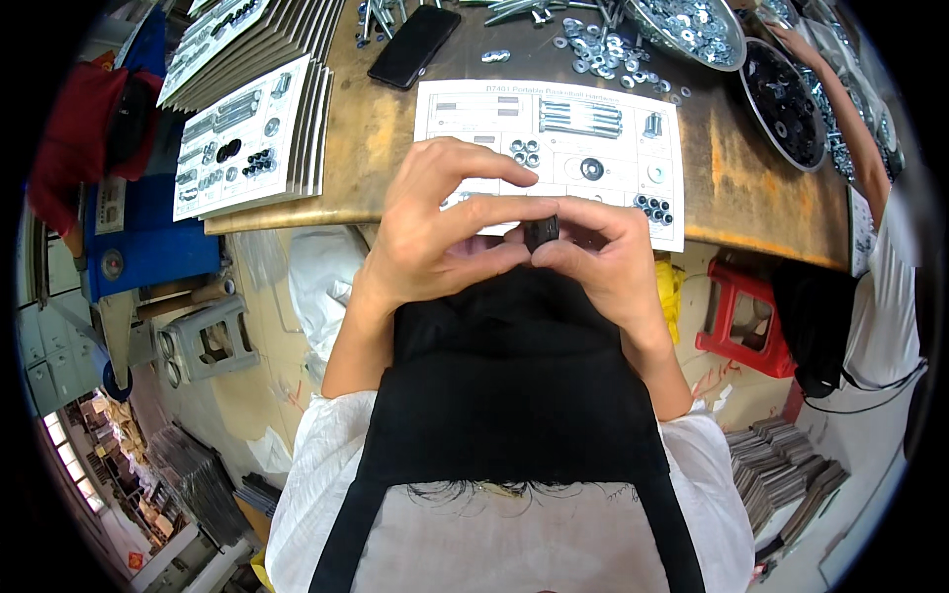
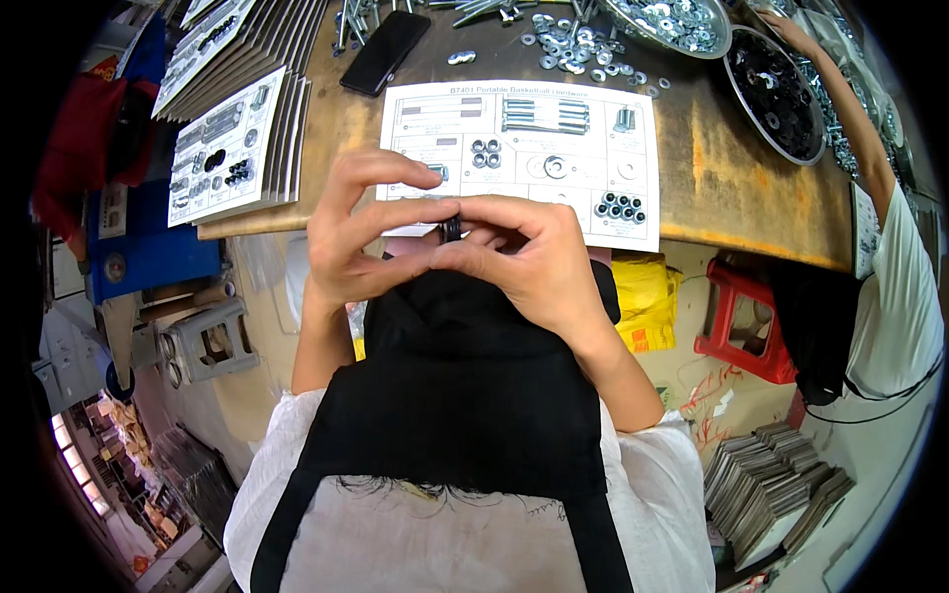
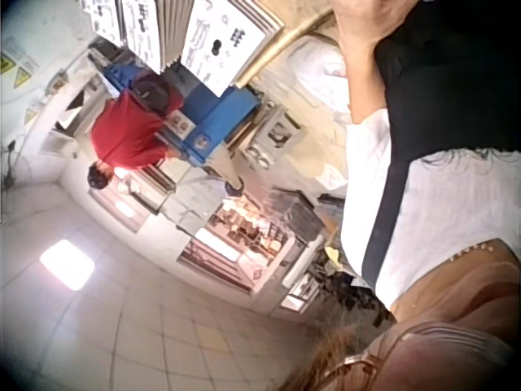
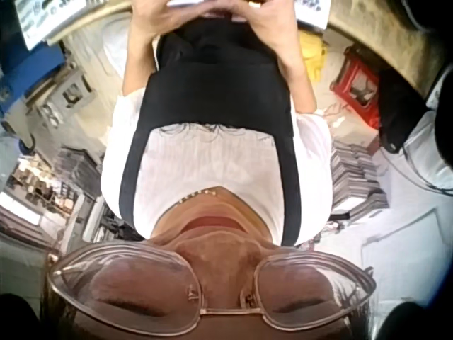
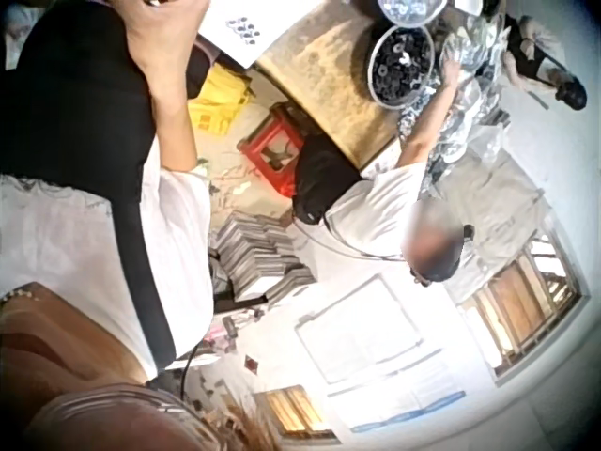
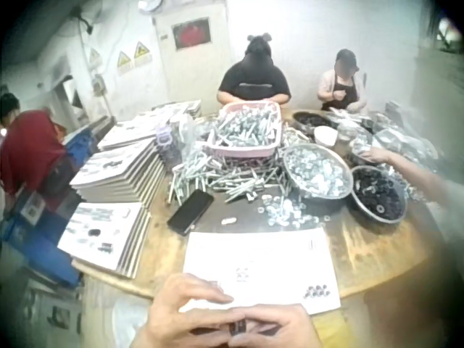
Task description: The person assembles hardware kits by picking bolts, washers, and nuts from trays and placing them into designated slots on a printed cardboard template. They repeatedly stack completed templates and continue the process with new sheets.
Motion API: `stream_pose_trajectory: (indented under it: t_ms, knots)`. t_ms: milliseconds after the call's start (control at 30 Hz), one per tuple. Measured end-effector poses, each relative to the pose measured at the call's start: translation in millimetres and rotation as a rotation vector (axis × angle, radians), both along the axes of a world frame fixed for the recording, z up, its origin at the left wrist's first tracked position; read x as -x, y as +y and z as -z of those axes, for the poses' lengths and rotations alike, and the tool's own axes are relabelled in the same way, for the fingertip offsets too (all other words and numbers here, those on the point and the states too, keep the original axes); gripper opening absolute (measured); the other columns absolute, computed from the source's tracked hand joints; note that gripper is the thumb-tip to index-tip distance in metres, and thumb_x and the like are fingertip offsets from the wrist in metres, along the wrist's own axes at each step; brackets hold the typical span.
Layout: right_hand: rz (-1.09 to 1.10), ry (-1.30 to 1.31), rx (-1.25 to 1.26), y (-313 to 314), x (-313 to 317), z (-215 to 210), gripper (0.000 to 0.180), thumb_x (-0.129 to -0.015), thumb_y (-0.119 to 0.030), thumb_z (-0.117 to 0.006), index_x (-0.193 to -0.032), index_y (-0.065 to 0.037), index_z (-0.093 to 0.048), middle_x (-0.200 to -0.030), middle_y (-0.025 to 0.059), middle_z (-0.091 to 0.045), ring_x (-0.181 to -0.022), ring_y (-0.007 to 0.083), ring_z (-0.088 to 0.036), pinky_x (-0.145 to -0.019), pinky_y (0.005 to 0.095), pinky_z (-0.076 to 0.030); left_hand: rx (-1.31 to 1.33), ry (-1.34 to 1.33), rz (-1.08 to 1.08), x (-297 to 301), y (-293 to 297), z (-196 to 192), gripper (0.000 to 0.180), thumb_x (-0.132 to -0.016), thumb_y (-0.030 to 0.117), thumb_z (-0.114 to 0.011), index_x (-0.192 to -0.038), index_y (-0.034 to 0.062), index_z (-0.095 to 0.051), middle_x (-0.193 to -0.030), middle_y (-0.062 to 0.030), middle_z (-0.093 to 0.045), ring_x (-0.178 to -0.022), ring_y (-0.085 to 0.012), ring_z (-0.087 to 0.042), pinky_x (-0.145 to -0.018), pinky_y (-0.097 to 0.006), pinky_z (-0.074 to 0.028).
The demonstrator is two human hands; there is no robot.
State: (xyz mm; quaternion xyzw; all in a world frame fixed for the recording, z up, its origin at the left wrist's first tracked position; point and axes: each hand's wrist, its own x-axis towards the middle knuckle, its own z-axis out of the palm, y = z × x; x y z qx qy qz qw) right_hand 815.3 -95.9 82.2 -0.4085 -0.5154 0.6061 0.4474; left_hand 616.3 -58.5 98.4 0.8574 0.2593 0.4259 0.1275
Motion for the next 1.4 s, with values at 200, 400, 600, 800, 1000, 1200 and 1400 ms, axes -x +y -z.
stream_pose_trajectory:
  t_ms: [200, 400, 600, 800, 1000, 1200, 1400]
  knots:
    - [-0.089, 0.111, 0.145, 10, 9, 9, 0.020, -0.083, -0.005, -0.073, -0.102, 0.004, -0.070, -0.078, 0.0018, -0.069, -0.071, 0.0047, -0.064, -0.065, 0.0184, -0.049, 0.278, -0.170, 0.030, 7, 6, 18, 0.040, -0.059, 0.011, -0.083, -0.098, 0.0104, -0.073, -0.099, -0.0039, -0.067, -0.089, -0.0226, -0.062, -0.078, -0.033, -0.045]
    - [-0.310, 0.122, 0.164, 16, 22, 15, 0.023, -0.086, -0.007, -0.071, -0.107, 0.001, -0.071, -0.084, 0.0047, -0.072, -0.068, 0.0067, -0.064, -0.065, 0.0180, -0.050, 0.729, -0.865, 0.123, 31, 31, 66, 0.052, -0.075, 0.026, -0.078, -0.113, -0.0044, -0.060, -0.107, -0.0140, -0.062, -0.100, -0.0195, -0.060, -0.090, -0.032, -0.047]
    - [-0.461, 0.186, 0.289, 17, 25, 37, 0.028, -0.084, -0.011, -0.075, -0.110, -0.002, -0.071, -0.087, 0.0054, -0.071, -0.078, 0.0073, -0.065, -0.074, 0.0198, -0.051, 0.451, 0.188, -0.136, -31, 58, 77, 0.035, -0.071, 0.012, -0.076, -0.104, 0.0084, -0.066, -0.095, -0.0031, -0.066, -0.095, -0.0196, -0.061, -0.087, -0.033, -0.044]
    - [-0.478, 0.162, 0.277, 33, 15, 43, 0.026, -0.085, -0.010, -0.073, -0.110, -0.002, -0.071, -0.087, 0.0044, -0.071, -0.077, 0.0074, -0.066, -0.073, 0.0198, -0.052, 0.070, 0.531, -0.144, -73, 77, 126, 0.025, -0.070, 0.015, -0.074, -0.094, 0.0085, -0.066, -0.088, -0.0042, -0.062, -0.090, -0.0218, -0.057, -0.084, -0.035, -0.040]
    - [-0.438, 0.231, 0.354, 44, 7, 58, 0.026, -0.086, -0.008, -0.072, -0.111, 0.001, -0.069, -0.086, 0.0045, -0.071, -0.078, 0.0081, -0.067, -0.074, 0.0199, -0.053, 0.064, 0.580, -0.156, -81, 81, 131, 0.023, -0.067, 0.011, -0.072, -0.089, 0.0063, -0.066, -0.085, -0.0061, -0.062, -0.087, -0.0221, -0.058, -0.082, -0.035, -0.041]
    - [-0.485, 0.244, 0.340, 49, 3, 64, 0.028, -0.086, -0.009, -0.072, -0.111, 0.002, -0.068, -0.089, 0.0051, -0.071, -0.079, 0.0088, -0.067, -0.075, 0.0210, -0.052, 0.226, 0.654, -0.101, -81, 81, 109, 0.034, -0.071, 0.014, -0.072, -0.103, 0.0067, -0.064, -0.094, -0.0081, -0.061, -0.093, -0.0242, -0.058, -0.086, -0.037, -0.039]
    - [0.251, -0.185, 0.071, 86, -95, 63, 0.023, -0.086, -0.006, -0.068, -0.109, -0.004, -0.070, -0.096, 0.0036, -0.072, -0.082, 0.0111, -0.065, -0.073, 0.0244, -0.051, 0.361, 0.481, -0.244, -49, 82, 69, 0.038, -0.077, 0.016, -0.072, -0.113, 0.0095, -0.063, -0.104, -0.0075, -0.062, -0.092, -0.0264, -0.057, -0.084, -0.037, -0.039]
